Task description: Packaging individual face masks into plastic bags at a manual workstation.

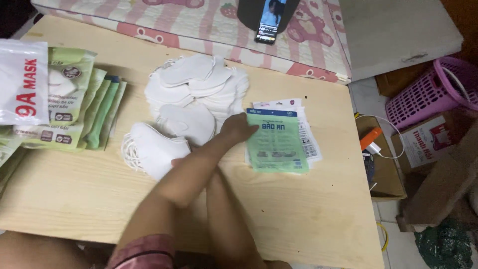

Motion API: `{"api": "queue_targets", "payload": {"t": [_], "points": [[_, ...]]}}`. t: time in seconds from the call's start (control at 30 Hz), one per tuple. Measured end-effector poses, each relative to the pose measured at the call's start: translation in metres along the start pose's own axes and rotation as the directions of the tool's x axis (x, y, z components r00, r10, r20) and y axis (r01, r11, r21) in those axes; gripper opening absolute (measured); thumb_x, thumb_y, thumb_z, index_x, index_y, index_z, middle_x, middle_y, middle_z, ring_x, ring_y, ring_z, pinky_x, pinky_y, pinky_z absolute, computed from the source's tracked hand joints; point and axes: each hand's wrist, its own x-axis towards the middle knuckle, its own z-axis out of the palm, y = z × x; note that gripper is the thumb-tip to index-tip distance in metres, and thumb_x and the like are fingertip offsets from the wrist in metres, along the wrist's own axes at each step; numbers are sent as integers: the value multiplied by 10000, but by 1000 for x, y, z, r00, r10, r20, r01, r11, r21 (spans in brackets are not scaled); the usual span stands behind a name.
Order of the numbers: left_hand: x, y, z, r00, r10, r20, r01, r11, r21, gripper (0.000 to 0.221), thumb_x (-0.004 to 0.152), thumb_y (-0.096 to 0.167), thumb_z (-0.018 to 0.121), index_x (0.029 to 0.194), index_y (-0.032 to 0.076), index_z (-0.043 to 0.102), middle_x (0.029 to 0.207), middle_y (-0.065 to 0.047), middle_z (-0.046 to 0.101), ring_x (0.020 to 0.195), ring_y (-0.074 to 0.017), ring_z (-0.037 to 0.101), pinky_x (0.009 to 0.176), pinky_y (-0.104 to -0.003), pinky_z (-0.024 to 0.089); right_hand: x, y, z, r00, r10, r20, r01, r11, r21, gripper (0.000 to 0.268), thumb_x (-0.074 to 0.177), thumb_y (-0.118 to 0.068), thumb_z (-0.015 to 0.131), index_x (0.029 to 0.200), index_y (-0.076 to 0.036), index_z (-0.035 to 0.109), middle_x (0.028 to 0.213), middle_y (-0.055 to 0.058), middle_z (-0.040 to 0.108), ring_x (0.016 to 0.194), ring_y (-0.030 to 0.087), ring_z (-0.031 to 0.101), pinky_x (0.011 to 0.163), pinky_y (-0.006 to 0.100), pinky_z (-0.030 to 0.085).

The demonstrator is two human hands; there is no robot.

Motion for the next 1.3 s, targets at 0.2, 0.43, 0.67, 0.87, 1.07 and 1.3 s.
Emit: {"api": "queue_targets", "payload": {"t": [0.2,0.43,0.67,0.87,1.07,1.3], "points": [[32,0,46,927,-151,-344,21,935,-354,536,820,307,790,1267,79,599,994,-116,728,1059,-370,703,951,-463,550,2,-37,-14,996,52,-68,-66,973,-219,565,698,-194,881,1233,-194,701,1027,31,754,926,201,731,690,345,630],[-36,5,-7,764,-77,-640,-486,584,-650,159,876,92,750,1012,13,739,837,-171,642,799,-220,629,737,-342,529,31,-24,-12,986,96,-134,-150,864,-482,591,698,-329,882,1259,-298,700,1102,-38,755,1022,152,725,766,297,627],[-278,-8,-175,155,580,-800,-678,651,341,255,907,1,670,1154,3,731,1096,-212,701,1019,-416,695,910,-520,553,36,51,9,985,150,-86,-166,960,-225,723,671,-178,886,1349,-182,633,1185,70,735,1097,256,711,881,409,590],[-374,-114,-112,352,773,-528,-539,628,561,328,1041,214,463,1189,70,717,1230,-175,696,1171,-386,665,1019,-547,506,-4,21,-2,986,77,-147,-31,956,291,741,696,31,883,1370,-13,578,1150,229,727,982,413,725,786,574,595],[-430,-172,-62,653,640,-405,-417,750,514,285,1006,202,524,1207,65,672,1106,-145,689,1103,-340,656,997,-526,500,-23,-12,2,940,-61,-337,168,939,299,567,754,-1,856,1256,-22,594,1014,229,735,798,420,759,570,581,654],[-432,-125,-83,850,453,-271,-424,891,161,437,904,370,731,1144,5,726,975,-218,708,921,-409,666,790,-504,524,-62,-6,14,881,-115,-459,288,900,326,660,792,37,826,1381,-23,533,1130,233,729,948,418,768,759,654,653]]}}
